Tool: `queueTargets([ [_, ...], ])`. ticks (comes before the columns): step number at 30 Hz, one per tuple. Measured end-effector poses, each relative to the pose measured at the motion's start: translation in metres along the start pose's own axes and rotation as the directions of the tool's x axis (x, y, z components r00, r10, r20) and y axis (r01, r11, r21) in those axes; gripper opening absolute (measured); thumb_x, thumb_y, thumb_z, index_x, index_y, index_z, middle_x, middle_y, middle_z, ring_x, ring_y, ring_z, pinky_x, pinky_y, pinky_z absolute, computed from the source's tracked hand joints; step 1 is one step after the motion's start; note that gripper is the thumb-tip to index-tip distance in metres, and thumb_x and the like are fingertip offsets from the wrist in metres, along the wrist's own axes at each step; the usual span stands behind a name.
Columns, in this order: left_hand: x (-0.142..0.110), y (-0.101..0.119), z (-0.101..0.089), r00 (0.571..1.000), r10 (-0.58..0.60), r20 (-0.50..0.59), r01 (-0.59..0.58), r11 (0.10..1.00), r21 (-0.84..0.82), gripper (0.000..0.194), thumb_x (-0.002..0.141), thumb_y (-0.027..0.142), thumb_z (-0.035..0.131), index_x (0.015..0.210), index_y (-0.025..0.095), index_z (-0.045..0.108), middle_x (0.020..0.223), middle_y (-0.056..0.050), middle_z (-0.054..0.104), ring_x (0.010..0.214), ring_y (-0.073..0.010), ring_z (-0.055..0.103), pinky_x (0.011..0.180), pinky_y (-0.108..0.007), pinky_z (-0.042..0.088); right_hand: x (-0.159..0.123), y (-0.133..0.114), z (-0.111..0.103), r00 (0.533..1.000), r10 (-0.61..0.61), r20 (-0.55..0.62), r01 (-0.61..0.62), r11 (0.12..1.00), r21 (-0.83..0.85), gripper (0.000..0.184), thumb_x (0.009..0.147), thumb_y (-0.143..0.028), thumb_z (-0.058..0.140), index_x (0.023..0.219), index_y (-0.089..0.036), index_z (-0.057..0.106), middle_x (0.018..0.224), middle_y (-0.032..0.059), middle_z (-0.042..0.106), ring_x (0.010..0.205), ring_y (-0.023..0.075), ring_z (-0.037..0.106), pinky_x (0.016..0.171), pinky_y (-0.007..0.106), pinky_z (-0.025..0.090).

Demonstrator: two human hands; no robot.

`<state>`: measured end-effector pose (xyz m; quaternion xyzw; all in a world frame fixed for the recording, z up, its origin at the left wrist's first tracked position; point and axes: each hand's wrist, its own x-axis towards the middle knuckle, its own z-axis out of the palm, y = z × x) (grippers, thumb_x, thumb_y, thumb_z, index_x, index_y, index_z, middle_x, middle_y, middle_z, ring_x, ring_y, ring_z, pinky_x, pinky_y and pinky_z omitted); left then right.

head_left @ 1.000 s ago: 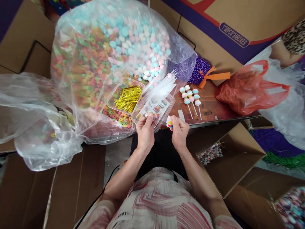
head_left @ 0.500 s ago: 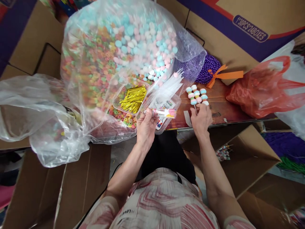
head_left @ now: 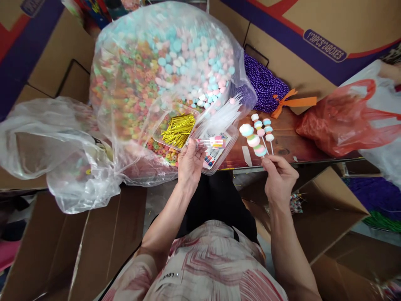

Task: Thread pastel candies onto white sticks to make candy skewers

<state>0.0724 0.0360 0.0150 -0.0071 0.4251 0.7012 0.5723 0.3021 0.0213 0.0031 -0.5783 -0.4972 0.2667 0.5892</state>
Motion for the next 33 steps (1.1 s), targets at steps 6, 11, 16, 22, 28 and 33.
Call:
queueTargets([
  [6,-0.001,-0.003,-0.001,1.000,0.021,0.018,-0.022,1.000,0.008,0.043,0.070,0.048,0.099,0.076,0.019,0.069,0.070,0.003,0.073,0.067,-0.0100,0.072,0.073,-0.023,0.055,-0.014,-0.025,-0.015,0.978,-0.147,0.148,0.164,0.980,-0.113,0.009,0.090,-0.030,0.077,0.084,-0.024,0.079,0.080,0.0013,0.075,0.077,0.0198,0.068,0.075,0.036,0.054],
  [11,-0.008,0.002,0.001,0.999,0.038,0.026,-0.039,0.999,0.028,0.047,0.063,0.047,0.102,0.073,0.019,0.066,0.071,0.003,0.073,0.065,-0.0103,0.071,0.069,-0.022,0.055,-0.011,-0.030,-0.019,0.949,-0.207,0.237,0.250,0.952,-0.173,0.009,0.092,-0.029,0.076,0.084,-0.026,0.079,0.081,0.0013,0.076,0.077,0.0201,0.069,0.078,0.037,0.053],
  [16,-0.009,0.008,-0.002,0.988,0.134,0.082,-0.142,0.986,0.092,0.041,0.070,0.044,0.099,0.070,0.020,0.066,0.069,0.004,0.072,0.064,-0.0096,0.070,0.067,-0.021,0.054,-0.008,-0.029,-0.021,0.926,-0.175,0.336,0.246,0.952,-0.182,0.011,0.092,-0.030,0.075,0.082,-0.026,0.078,0.081,0.0016,0.077,0.076,0.0206,0.069,0.077,0.037,0.053],
  [22,-0.003,0.002,-0.011,0.954,0.251,0.163,-0.278,0.946,0.170,0.044,0.065,0.052,0.100,0.071,0.020,0.070,0.070,0.004,0.071,0.064,-0.0095,0.067,0.065,-0.021,0.055,-0.010,-0.027,-0.016,0.898,-0.106,0.428,0.177,0.976,-0.130,0.013,0.093,-0.029,0.074,0.081,-0.024,0.077,0.078,0.0003,0.073,0.074,0.0182,0.066,0.071,0.032,0.051],
  [28,0.001,-0.006,-0.018,0.918,0.335,0.212,-0.384,0.884,0.267,0.054,0.065,0.065,0.095,0.079,0.018,0.072,0.074,0.002,0.072,0.066,-0.0105,0.067,0.063,-0.021,0.057,-0.015,-0.029,-0.007,0.895,-0.061,0.442,0.140,0.979,-0.147,0.017,0.094,-0.029,0.070,0.078,-0.023,0.073,0.075,-0.0009,0.069,0.070,0.0164,0.062,0.069,0.030,0.049],
  [33,0.006,-0.009,-0.020,0.919,0.360,0.162,-0.392,0.878,0.275,0.055,0.068,0.067,0.092,0.081,0.019,0.070,0.076,0.002,0.072,0.067,-0.0105,0.068,0.063,-0.021,0.058,-0.018,-0.030,-0.006,0.893,-0.004,0.450,0.085,0.983,-0.160,0.019,0.094,-0.029,0.069,0.077,-0.022,0.071,0.071,-0.0020,0.066,0.067,0.0149,0.059,0.065,0.028,0.045],
])
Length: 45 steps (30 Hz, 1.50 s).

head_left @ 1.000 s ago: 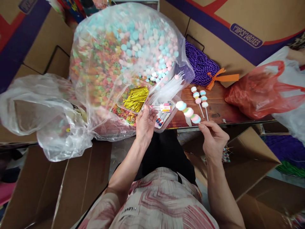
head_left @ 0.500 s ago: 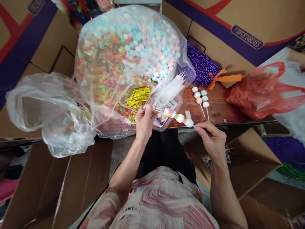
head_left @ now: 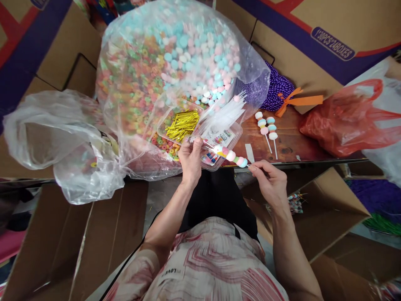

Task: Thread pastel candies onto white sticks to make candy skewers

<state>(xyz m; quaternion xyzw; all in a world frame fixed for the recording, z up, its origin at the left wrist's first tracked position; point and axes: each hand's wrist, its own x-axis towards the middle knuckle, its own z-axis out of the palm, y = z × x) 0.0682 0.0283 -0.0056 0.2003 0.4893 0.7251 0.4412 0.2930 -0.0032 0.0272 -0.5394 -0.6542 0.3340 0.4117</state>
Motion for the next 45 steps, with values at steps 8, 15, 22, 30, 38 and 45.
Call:
queueTargets([
  [8,0.004,0.000,-0.002,0.996,-0.026,0.085,0.026,1.000,0.006,0.053,0.069,0.066,0.092,0.084,0.019,0.070,0.078,0.001,0.074,0.067,-0.0110,0.070,0.063,-0.021,0.058,0.001,-0.004,0.002,0.998,0.032,0.045,-0.033,0.999,0.017,0.021,0.093,-0.031,0.067,0.075,-0.022,0.070,0.066,-0.0024,0.062,0.063,0.0140,0.056,0.063,0.027,0.043],
  [15,0.004,0.002,-0.001,0.991,-0.074,0.114,0.072,0.997,0.015,0.058,0.071,0.071,0.089,0.087,0.020,0.066,0.080,0.001,0.075,0.068,-0.0131,0.074,0.061,-0.022,0.059,0.000,-0.006,0.004,0.998,0.050,0.031,-0.051,0.999,0.015,0.022,0.094,-0.032,0.065,0.076,-0.021,0.070,0.065,-0.0026,0.061,0.061,0.0136,0.055,0.062,0.027,0.043],
  [22,-0.003,0.002,0.006,0.971,-0.157,0.182,0.158,0.987,0.012,0.058,0.069,0.071,0.090,0.087,0.021,0.066,0.074,0.003,0.069,0.062,-0.0108,0.069,0.059,-0.021,0.058,-0.004,-0.007,0.010,0.996,-0.040,0.085,0.049,0.993,-0.107,0.021,0.099,-0.031,0.061,0.082,-0.022,0.070,0.064,-0.0035,0.061,0.057,0.0125,0.052,0.061,0.027,0.040],
  [30,-0.010,0.004,0.007,0.963,-0.202,0.181,0.205,0.979,0.001,0.057,0.065,0.064,0.095,0.091,0.020,0.070,0.080,0.002,0.073,0.067,-0.0112,0.071,0.060,-0.021,0.058,-0.012,-0.006,0.021,0.995,-0.051,0.085,0.062,0.989,-0.131,0.020,0.101,-0.032,0.060,0.086,-0.022,0.070,0.068,-0.0027,0.063,0.058,0.0120,0.051,0.062,0.028,0.040],
  [38,-0.010,-0.001,0.007,0.945,-0.206,0.255,0.236,0.967,-0.097,0.054,0.067,0.065,0.094,0.091,0.022,0.071,0.083,0.001,0.076,0.071,-0.0119,0.074,0.062,-0.021,0.058,-0.009,-0.015,0.027,0.975,0.195,0.108,-0.209,0.967,0.147,0.025,0.097,-0.035,0.061,0.079,-0.020,0.069,0.052,-0.0071,0.046,0.050,0.0104,0.041,0.054,0.027,0.033],
  [45,-0.018,-0.003,0.009,0.937,-0.225,0.267,0.241,0.970,-0.028,0.051,0.070,0.059,0.095,0.098,0.022,0.073,0.084,0.001,0.078,0.071,-0.0127,0.074,0.065,-0.023,0.060,-0.010,-0.016,0.044,0.966,0.244,0.088,-0.256,0.951,0.175,0.026,0.095,-0.038,0.062,0.077,-0.021,0.067,0.052,-0.0062,0.048,0.049,0.0107,0.043,0.052,0.027,0.033],
])
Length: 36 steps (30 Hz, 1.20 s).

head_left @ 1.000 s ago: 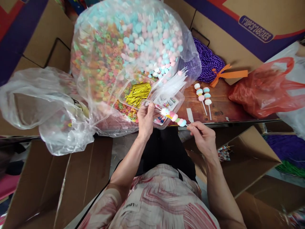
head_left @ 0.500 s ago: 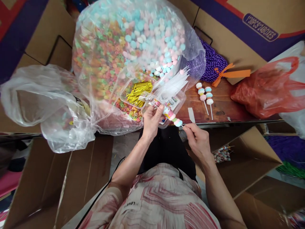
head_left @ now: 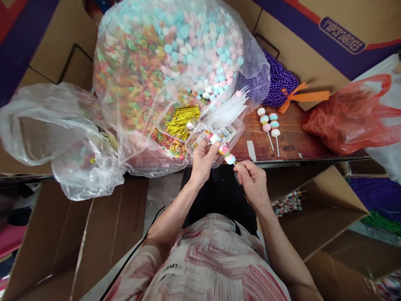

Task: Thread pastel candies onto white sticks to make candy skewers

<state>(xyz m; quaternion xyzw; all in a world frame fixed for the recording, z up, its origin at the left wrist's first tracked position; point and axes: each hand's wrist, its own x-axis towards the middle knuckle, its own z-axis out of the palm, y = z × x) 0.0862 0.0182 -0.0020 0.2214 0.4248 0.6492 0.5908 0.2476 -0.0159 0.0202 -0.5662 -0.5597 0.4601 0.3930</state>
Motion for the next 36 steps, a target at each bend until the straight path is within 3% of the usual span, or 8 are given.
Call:
queueTargets([
  [5,0.002,0.006,-0.002,0.998,-0.051,0.046,0.052,0.999,-0.016,0.051,0.071,0.064,0.092,0.095,0.023,0.071,0.085,0.000,0.079,0.075,-0.0165,0.078,0.067,-0.026,0.062,0.004,-0.006,-0.005,0.998,0.021,0.062,-0.021,1.000,0.000,0.027,0.093,-0.039,0.063,0.074,-0.021,0.066,0.050,-0.0062,0.046,0.048,0.0105,0.042,0.050,0.026,0.033],
  [10,0.005,0.010,0.000,0.998,-0.066,0.014,0.067,0.997,-0.039,0.057,0.069,0.072,0.089,0.091,0.024,0.069,0.087,-0.002,0.082,0.083,-0.0203,0.082,0.074,-0.030,0.065,0.003,-0.006,-0.012,1.000,0.006,0.025,-0.004,0.999,-0.045,0.028,0.092,-0.041,0.063,0.073,-0.021,0.066,0.050,-0.0061,0.046,0.048,0.0104,0.041,0.049,0.026,0.032],
  [14,0.000,0.007,0.004,0.997,-0.063,0.041,0.065,0.997,-0.041,0.060,0.065,0.069,0.093,0.097,0.024,0.071,0.097,-0.002,0.084,0.089,-0.0210,0.082,0.078,-0.030,0.066,0.002,-0.001,-0.002,1.000,0.015,-0.019,-0.016,1.000,-0.013,0.028,0.092,-0.042,0.063,0.074,-0.021,0.067,0.050,-0.0061,0.047,0.047,0.0102,0.041,0.049,0.026,0.032],
  [19,-0.002,0.006,0.003,0.995,-0.066,0.070,0.069,0.997,-0.036,0.057,0.068,0.068,0.092,0.095,0.023,0.070,0.093,-0.005,0.083,0.096,-0.0253,0.083,0.077,-0.032,0.066,0.005,0.004,0.012,0.997,0.071,0.022,-0.073,0.992,0.099,0.029,0.092,-0.042,0.065,0.073,-0.021,0.067,0.048,-0.0067,0.045,0.045,0.0093,0.038,0.048,0.026,0.029],
  [25,0.002,0.006,-0.002,0.992,-0.098,0.078,0.105,0.989,-0.102,0.054,0.071,0.066,0.092,0.091,0.023,0.068,0.095,-0.006,0.082,0.103,-0.0279,0.083,0.081,-0.035,0.066,0.005,0.001,0.009,0.997,0.082,0.013,-0.083,0.990,0.114,0.028,0.091,-0.041,0.069,0.072,-0.021,0.067,0.049,-0.0066,0.045,0.047,0.0086,0.038,0.048,0.025,0.029],
  [31,-0.001,0.003,0.003,0.992,-0.105,0.075,0.113,0.987,-0.118,0.054,0.076,0.066,0.089,0.077,0.021,0.061,0.095,-0.007,0.081,0.115,-0.0299,0.079,0.086,-0.035,0.064,0.001,-0.006,0.016,0.950,0.260,0.173,-0.306,0.882,0.359,0.040,0.079,-0.054,0.082,0.068,-0.020,0.065,0.044,-0.0103,0.036,0.041,0.0050,0.026,0.043,0.023,0.023],
  [36,-0.001,0.001,0.004,0.994,-0.077,0.075,0.087,0.986,-0.140,0.056,0.071,0.066,0.092,0.079,0.021,0.060,0.093,-0.006,0.081,0.113,-0.0300,0.080,0.082,-0.033,0.063,-0.003,-0.004,0.021,0.936,0.308,0.168,-0.351,0.826,0.441,0.045,0.073,-0.057,0.087,0.067,-0.020,0.064,0.042,-0.0114,0.035,0.039,0.0033,0.022,0.042,0.022,0.023],
])
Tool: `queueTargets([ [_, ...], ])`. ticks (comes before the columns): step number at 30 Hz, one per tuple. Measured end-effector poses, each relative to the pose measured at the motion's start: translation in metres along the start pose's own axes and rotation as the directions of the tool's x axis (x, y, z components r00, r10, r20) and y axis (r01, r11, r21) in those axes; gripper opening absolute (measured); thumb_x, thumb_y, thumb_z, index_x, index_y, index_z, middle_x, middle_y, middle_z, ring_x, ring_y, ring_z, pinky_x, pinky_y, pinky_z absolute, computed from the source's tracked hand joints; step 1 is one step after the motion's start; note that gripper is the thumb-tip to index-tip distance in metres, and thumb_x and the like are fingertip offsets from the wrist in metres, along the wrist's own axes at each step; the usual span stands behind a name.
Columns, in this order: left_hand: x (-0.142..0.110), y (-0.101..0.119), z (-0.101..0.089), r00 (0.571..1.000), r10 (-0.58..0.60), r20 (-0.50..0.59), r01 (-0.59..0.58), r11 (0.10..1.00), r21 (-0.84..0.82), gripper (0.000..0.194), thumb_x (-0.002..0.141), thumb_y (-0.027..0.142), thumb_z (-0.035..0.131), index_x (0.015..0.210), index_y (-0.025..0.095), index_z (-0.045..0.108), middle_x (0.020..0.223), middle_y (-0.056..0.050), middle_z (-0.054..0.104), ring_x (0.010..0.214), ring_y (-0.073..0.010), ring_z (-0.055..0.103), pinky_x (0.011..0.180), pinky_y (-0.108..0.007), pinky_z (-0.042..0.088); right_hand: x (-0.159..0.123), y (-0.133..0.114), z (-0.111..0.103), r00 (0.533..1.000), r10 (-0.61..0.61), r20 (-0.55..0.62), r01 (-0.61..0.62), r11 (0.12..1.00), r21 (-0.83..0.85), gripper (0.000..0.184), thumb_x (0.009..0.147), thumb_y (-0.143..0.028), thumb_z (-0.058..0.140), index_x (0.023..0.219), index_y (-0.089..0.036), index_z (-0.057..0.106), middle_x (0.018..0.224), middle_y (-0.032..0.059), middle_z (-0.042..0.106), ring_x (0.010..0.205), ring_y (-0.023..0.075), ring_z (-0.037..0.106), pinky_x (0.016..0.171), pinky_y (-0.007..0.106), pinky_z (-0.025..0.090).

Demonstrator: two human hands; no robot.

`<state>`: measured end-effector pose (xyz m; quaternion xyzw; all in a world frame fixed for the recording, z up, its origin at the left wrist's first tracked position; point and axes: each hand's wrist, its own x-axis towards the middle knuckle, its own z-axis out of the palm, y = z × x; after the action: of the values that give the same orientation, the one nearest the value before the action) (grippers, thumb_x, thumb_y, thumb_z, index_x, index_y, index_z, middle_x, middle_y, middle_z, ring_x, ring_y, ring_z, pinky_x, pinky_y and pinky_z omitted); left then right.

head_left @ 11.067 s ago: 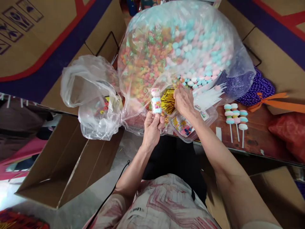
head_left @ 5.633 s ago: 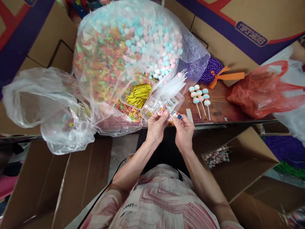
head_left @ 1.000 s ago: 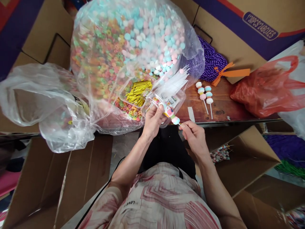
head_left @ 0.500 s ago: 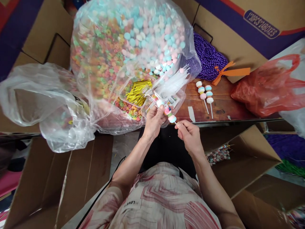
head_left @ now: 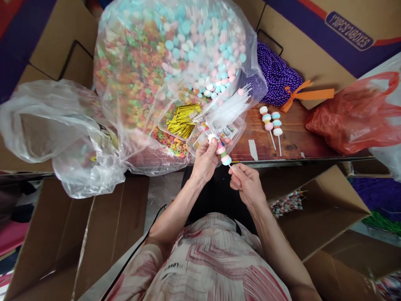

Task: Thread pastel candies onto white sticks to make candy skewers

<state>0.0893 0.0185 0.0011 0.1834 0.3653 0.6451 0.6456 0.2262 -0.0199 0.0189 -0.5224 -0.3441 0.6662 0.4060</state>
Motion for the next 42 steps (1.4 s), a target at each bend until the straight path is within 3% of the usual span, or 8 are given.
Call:
queueTargets([
  [4,-0.003,-0.002,0.003,0.999,-0.027,0.025,0.024,0.996,0.085,0.055,0.070,0.067,0.092,0.085,0.021,0.065,0.095,-0.006,0.082,0.103,-0.0273,0.082,0.078,-0.031,0.063,0.004,0.002,0.005,0.999,-0.022,-0.030,0.023,1.000,0.020,0.045,0.072,-0.058,0.087,0.067,-0.020,0.064,0.042,-0.0111,0.035,0.039,0.0035,0.022,0.041,0.022,0.023],
  [10,-0.011,-0.003,0.007,0.980,-0.138,0.146,0.118,0.984,0.136,0.056,0.072,0.070,0.088,0.091,0.020,0.071,0.096,-0.010,0.084,0.101,-0.0291,0.082,0.075,-0.033,0.066,0.015,0.010,0.021,0.969,-0.220,-0.109,0.216,0.975,-0.042,0.048,0.082,-0.063,0.078,0.067,-0.023,0.055,0.046,-0.0109,0.034,0.042,0.0059,0.026,0.043,0.024,0.025],
  [13,-0.009,0.006,0.001,0.967,-0.174,0.184,0.145,0.976,0.163,0.055,0.071,0.068,0.090,0.090,0.019,0.074,0.100,-0.012,0.084,0.103,-0.0292,0.082,0.081,-0.035,0.066,0.015,0.014,0.018,0.956,-0.275,-0.101,0.260,0.955,-0.141,0.041,0.090,-0.058,0.072,0.072,-0.023,0.059,0.049,-0.0097,0.038,0.044,0.0077,0.032,0.046,0.025,0.030],
  [17,0.002,0.019,-0.009,0.997,-0.043,0.058,0.035,0.990,0.137,0.060,0.071,0.073,0.087,0.099,0.022,0.075,0.105,-0.009,0.084,0.104,-0.0270,0.082,0.081,-0.034,0.065,0.011,0.018,0.005,0.950,-0.308,-0.045,0.288,0.925,-0.247,0.032,0.096,-0.049,0.067,0.078,-0.022,0.066,0.051,-0.0079,0.044,0.047,0.0091,0.037,0.050,0.026,0.031],
  [20,0.008,0.019,-0.011,0.999,0.031,-0.039,-0.026,0.991,0.133,0.055,0.075,0.072,0.085,0.093,0.023,0.072,0.100,-0.007,0.083,0.100,-0.0254,0.082,0.074,-0.031,0.064,0.009,0.015,0.002,0.949,-0.315,-0.030,0.293,0.909,-0.297,0.031,0.096,-0.046,0.065,0.076,-0.022,0.065,0.052,-0.0078,0.044,0.048,0.0095,0.038,0.051,0.026,0.031],
  [29,0.003,0.008,-0.004,0.999,0.026,-0.034,-0.023,0.996,0.090,0.046,0.079,0.064,0.087,0.085,0.022,0.067,0.086,-0.003,0.080,0.094,-0.0226,0.082,0.071,-0.028,0.064,0.009,0.005,0.015,0.929,-0.370,-0.007,0.329,0.835,-0.441,0.030,0.096,-0.044,0.059,0.076,-0.022,0.061,0.054,-0.0060,0.047,0.050,0.0107,0.042,0.051,0.026,0.033],
  [35,0.006,0.017,-0.005,0.991,-0.037,-0.126,0.043,0.998,0.046,0.051,0.078,0.065,0.087,0.084,0.020,0.064,0.086,-0.004,0.081,0.097,-0.0265,0.083,0.079,-0.033,0.067,0.008,0.000,0.000,0.913,-0.404,0.062,0.372,0.758,-0.535,0.027,0.098,-0.040,0.057,0.078,-0.022,0.062,0.056,-0.0063,0.048,0.051,0.0107,0.043,0.054,0.026,0.034],
  [42,0.006,0.019,-0.002,0.987,-0.116,-0.112,0.121,0.992,0.036,0.054,0.078,0.067,0.086,0.077,0.018,0.063,0.083,-0.006,0.081,0.096,-0.0277,0.084,0.078,-0.033,0.067,0.007,-0.003,-0.011,0.876,-0.463,0.132,0.435,0.641,-0.632,0.023,0.100,-0.037,0.056,0.082,-0.023,0.060,0.060,-0.0061,0.049,0.055,0.0116,0.045,0.060,0.027,0.037],
])
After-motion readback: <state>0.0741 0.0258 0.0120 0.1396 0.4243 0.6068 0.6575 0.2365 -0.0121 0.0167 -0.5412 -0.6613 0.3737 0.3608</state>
